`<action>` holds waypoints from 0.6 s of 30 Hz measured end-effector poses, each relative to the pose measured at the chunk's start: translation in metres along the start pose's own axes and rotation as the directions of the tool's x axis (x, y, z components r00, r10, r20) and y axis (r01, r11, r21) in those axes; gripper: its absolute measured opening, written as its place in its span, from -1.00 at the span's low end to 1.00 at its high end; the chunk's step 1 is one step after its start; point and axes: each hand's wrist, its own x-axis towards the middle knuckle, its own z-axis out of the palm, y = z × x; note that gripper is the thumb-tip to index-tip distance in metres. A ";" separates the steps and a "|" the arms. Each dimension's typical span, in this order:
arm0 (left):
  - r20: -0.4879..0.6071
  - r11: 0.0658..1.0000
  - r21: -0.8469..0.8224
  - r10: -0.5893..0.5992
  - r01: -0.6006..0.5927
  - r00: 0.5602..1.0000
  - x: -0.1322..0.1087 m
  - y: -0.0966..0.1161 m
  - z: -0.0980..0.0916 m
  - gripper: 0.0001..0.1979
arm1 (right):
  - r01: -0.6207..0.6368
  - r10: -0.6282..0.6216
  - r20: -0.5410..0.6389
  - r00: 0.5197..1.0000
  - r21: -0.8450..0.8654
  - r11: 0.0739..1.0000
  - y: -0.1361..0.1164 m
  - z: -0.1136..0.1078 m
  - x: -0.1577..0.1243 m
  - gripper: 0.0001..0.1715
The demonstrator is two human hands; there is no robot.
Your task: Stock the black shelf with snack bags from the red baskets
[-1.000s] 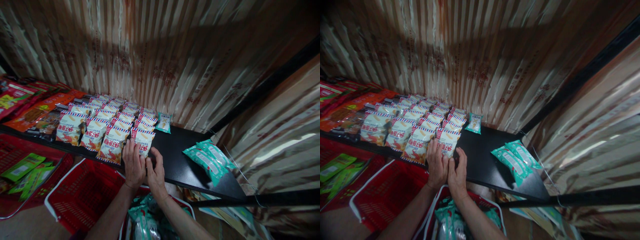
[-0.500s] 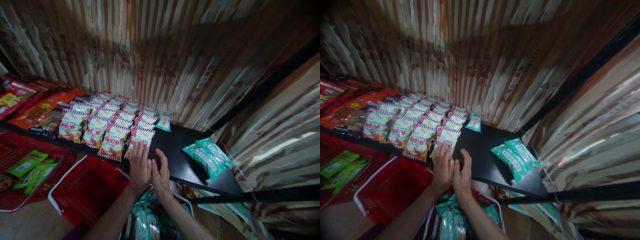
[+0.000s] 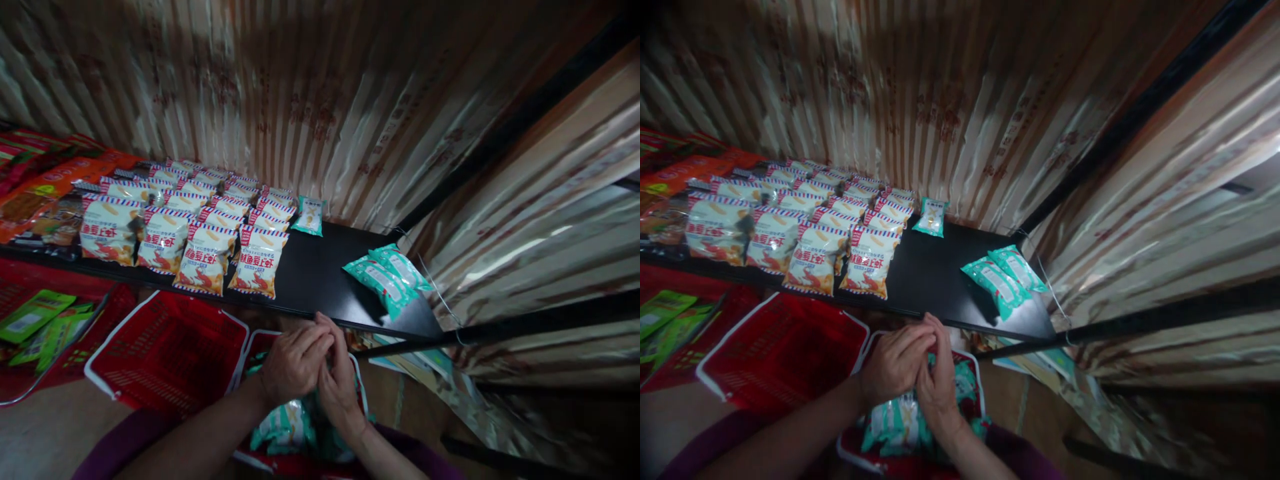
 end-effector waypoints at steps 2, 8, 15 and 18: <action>0.175 0.996 -0.044 -0.066 0.075 0.982 -0.010 0.009 0.011 -0.66 | -0.015 0.016 0.027 0.999 -0.035 0.999 0.014 -0.009 -0.012 -0.53; 0.713 0.816 0.316 -0.541 0.483 0.447 -0.051 -0.003 0.044 -0.65 | -0.210 0.259 0.239 0.936 -0.212 0.954 0.069 -0.032 -0.032 -0.70; 0.774 0.746 0.452 -0.600 0.490 0.200 -0.091 -0.035 0.054 -0.61 | -0.195 0.265 0.349 0.899 -0.224 0.955 0.086 -0.042 -0.034 -0.74; 0.792 0.757 0.448 -0.583 0.476 0.182 -0.096 -0.032 0.058 -0.57 | -0.137 0.238 0.409 0.881 -0.263 0.955 0.074 -0.040 -0.028 -0.74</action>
